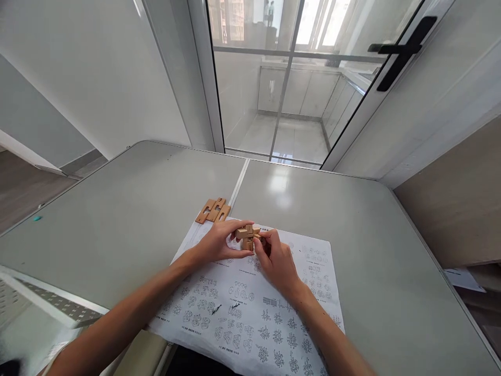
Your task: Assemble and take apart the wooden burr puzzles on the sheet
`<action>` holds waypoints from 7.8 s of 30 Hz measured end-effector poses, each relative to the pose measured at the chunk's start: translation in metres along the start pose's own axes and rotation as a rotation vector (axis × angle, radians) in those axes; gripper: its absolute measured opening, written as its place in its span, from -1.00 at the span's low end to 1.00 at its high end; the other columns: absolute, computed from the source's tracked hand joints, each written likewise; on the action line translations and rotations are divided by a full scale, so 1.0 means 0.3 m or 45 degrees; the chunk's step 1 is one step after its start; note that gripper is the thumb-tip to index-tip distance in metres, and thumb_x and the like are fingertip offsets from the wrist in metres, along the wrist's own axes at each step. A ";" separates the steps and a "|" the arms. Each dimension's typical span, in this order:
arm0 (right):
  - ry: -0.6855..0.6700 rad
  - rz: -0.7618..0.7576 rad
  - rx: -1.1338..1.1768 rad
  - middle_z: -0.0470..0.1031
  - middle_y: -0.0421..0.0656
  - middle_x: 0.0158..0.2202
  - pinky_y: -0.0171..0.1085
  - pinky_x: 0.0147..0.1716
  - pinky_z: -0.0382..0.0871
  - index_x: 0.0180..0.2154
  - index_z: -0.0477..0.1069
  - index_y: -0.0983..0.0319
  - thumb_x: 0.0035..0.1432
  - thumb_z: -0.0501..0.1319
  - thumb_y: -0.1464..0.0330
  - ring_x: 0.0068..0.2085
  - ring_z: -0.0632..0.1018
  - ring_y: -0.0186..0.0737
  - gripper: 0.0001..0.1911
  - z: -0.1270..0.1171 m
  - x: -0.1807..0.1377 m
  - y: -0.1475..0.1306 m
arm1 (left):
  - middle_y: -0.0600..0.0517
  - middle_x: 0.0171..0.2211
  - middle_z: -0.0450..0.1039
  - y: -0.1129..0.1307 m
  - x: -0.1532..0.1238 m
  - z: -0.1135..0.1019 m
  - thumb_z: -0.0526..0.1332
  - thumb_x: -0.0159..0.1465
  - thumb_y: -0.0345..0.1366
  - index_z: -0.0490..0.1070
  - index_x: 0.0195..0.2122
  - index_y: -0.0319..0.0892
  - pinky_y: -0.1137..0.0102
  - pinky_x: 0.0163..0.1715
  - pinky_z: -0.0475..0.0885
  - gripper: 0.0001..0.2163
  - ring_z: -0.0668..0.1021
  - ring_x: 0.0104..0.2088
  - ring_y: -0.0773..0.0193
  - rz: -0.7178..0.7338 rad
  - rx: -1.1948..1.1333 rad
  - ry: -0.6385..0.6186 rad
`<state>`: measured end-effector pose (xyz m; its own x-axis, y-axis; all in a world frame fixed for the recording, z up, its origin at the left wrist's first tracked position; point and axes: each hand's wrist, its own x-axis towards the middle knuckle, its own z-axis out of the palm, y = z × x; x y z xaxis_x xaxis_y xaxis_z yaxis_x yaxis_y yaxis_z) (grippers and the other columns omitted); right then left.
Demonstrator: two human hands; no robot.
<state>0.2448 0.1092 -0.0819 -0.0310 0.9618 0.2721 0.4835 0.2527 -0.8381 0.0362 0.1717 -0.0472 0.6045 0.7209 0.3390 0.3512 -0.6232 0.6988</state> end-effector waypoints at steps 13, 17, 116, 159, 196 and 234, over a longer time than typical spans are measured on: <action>0.011 -0.113 -0.107 0.58 -0.21 -0.36 -0.30 -0.45 0.29 -0.05 0.27 0.14 0.47 0.11 0.21 -0.47 0.50 -0.26 -0.84 0.004 -0.004 0.024 | 0.00 -0.20 0.62 -0.009 -0.004 0.007 0.49 0.17 -0.07 0.44 0.20 -0.15 0.39 -0.31 0.41 -0.40 0.47 -0.39 0.32 0.000 -0.040 0.006; 0.022 -0.166 -0.150 0.57 -0.22 -0.38 -0.31 -0.46 0.29 -0.05 0.28 0.15 0.47 0.12 0.22 -0.50 0.47 -0.27 -0.85 0.002 0.000 0.022 | 0.00 -0.18 0.61 0.001 -0.004 0.004 0.48 0.20 -0.07 0.42 0.25 -0.15 0.40 -0.30 0.41 -0.38 0.49 -0.37 0.31 -0.017 -0.078 -0.011; 0.689 0.773 1.742 0.61 -0.15 -0.21 -0.45 -0.57 0.52 -0.31 0.43 0.18 0.28 0.32 0.26 -0.47 0.51 -0.41 -0.84 -0.096 0.086 0.045 | -0.07 0.07 0.50 0.005 0.019 0.011 0.23 0.45 -0.13 0.37 0.14 -0.07 0.24 -0.04 0.50 -0.70 0.57 -0.05 0.17 -0.217 -0.095 0.301; -0.085 0.516 0.833 0.43 -0.27 -0.49 -0.33 -0.57 0.31 -0.30 0.40 0.16 0.30 0.31 0.00 -0.54 0.39 -0.33 -0.63 0.002 0.031 -0.102 | -0.40 0.44 0.10 -0.105 0.006 -0.005 0.16 0.40 0.08 0.29 0.32 -0.28 -0.32 0.40 -0.09 -0.38 0.08 0.46 -0.42 -0.586 1.156 0.346; -0.089 0.499 0.845 0.44 -0.27 -0.50 -0.32 -0.57 0.31 -0.32 0.41 0.15 0.25 0.34 -0.03 -0.54 0.41 -0.32 -0.60 0.008 0.032 -0.094 | -0.21 0.41 0.23 -0.047 -0.003 0.024 0.15 0.42 -0.27 0.19 0.41 -0.10 -0.12 0.41 0.20 -0.47 0.24 0.45 -0.10 -0.041 0.629 -0.042; -0.037 0.409 0.766 0.43 -0.28 -0.51 -0.31 -0.55 0.29 -0.28 0.40 0.16 0.34 0.29 0.00 -0.56 0.39 -0.33 -0.63 0.007 0.028 -0.080 | -0.14 0.15 0.39 -0.019 -0.008 0.041 0.38 0.29 -0.16 0.32 0.21 -0.07 0.13 0.10 0.51 -0.51 0.52 0.13 0.00 0.091 0.391 0.007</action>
<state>0.2311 0.1113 -0.0605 0.0052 0.9992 -0.0399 -0.0974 -0.0392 -0.9945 0.0414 0.1697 -0.0598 0.6317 0.6730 0.3847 0.5081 -0.7342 0.4502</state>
